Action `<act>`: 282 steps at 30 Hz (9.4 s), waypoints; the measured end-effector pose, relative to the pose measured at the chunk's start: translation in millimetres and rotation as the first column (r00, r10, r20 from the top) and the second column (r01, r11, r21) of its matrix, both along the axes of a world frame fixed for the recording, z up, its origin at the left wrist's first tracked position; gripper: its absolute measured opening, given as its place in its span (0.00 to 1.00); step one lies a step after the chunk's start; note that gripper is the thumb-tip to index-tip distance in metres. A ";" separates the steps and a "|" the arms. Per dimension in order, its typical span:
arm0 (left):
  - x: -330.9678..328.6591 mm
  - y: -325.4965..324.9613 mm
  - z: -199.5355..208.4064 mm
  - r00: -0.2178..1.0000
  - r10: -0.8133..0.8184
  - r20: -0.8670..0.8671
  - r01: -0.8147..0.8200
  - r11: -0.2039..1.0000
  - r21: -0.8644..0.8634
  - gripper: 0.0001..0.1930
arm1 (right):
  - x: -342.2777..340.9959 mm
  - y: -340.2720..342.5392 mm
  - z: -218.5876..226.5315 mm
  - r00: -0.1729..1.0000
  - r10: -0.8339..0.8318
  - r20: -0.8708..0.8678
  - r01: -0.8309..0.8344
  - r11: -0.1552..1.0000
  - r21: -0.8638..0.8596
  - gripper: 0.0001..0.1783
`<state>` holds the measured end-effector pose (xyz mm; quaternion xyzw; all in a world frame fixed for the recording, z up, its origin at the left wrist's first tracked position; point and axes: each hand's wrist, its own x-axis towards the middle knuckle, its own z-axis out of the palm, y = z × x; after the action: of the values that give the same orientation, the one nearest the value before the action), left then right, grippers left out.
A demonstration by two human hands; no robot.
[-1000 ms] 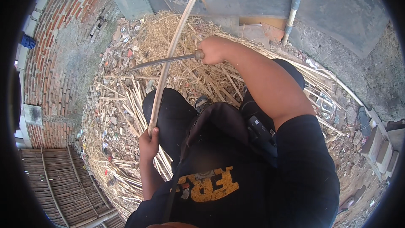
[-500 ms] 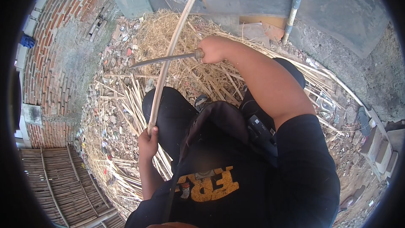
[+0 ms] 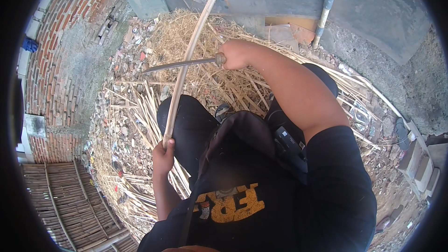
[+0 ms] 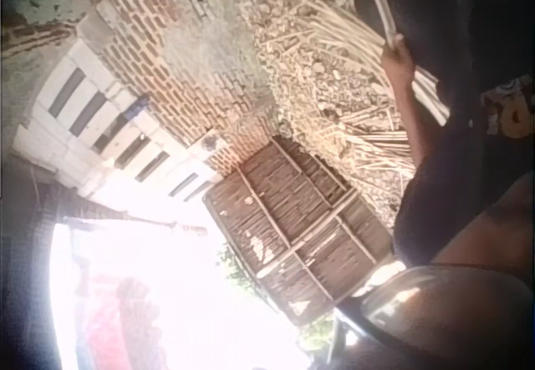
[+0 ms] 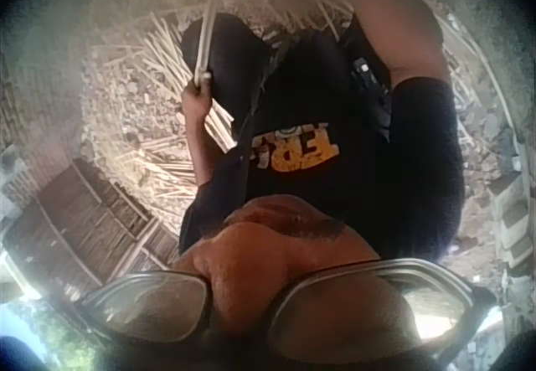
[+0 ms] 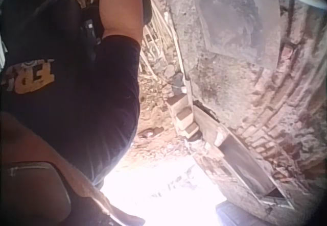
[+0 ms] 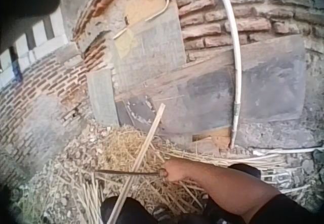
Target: The person uses a blade to shave thin layers off a piece of bamboo by hand.
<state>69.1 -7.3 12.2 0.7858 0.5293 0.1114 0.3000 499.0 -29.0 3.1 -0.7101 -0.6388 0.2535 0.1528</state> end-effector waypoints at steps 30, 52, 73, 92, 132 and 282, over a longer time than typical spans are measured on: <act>11.3 -13.7 6.6 0.987 0.023 -0.159 0.016 0.971 0.239 0.24 | -4.9 -5.8 17.8 0.992 -0.086 0.095 0.088 0.996 -0.010 0.24; 12.0 -14.0 21.4 0.972 0.035 -0.232 0.004 0.986 0.164 0.24 | 18.4 0.1 11.5 0.970 -0.244 0.010 0.244 0.970 -0.018 0.25; 6.7 -7.5 15.6 0.971 0.006 -0.241 0.027 0.991 0.134 0.27 | -15.6 -9.9 24.2 0.999 0.025 0.046 -0.023 0.998 -0.052 0.15; 6.1 -5.2 14.9 0.970 0.011 -0.242 0.017 0.993 0.113 0.30 | -8.8 -4.9 -5.0 0.998 0.059 -0.037 -0.061 0.998 -0.034 0.17; 4.5 -3.0 10.9 0.982 -0.021 -0.185 0.048 0.989 0.141 0.26 | -12.8 -5.7 -0.7 0.998 0.057 -0.038 -0.058 0.998 -0.026 0.19; -53.8 15.0 11.6 0.998 0.058 0.014 -0.060 0.971 0.233 0.33 | 13.4 -40.8 54.0 0.977 -0.192 0.088 0.118 0.842 0.527 0.17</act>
<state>15.3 7.6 23.8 0.7991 0.5346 0.1846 0.2040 512.4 -69.8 57.1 -0.7076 -0.6327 0.0092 0.3144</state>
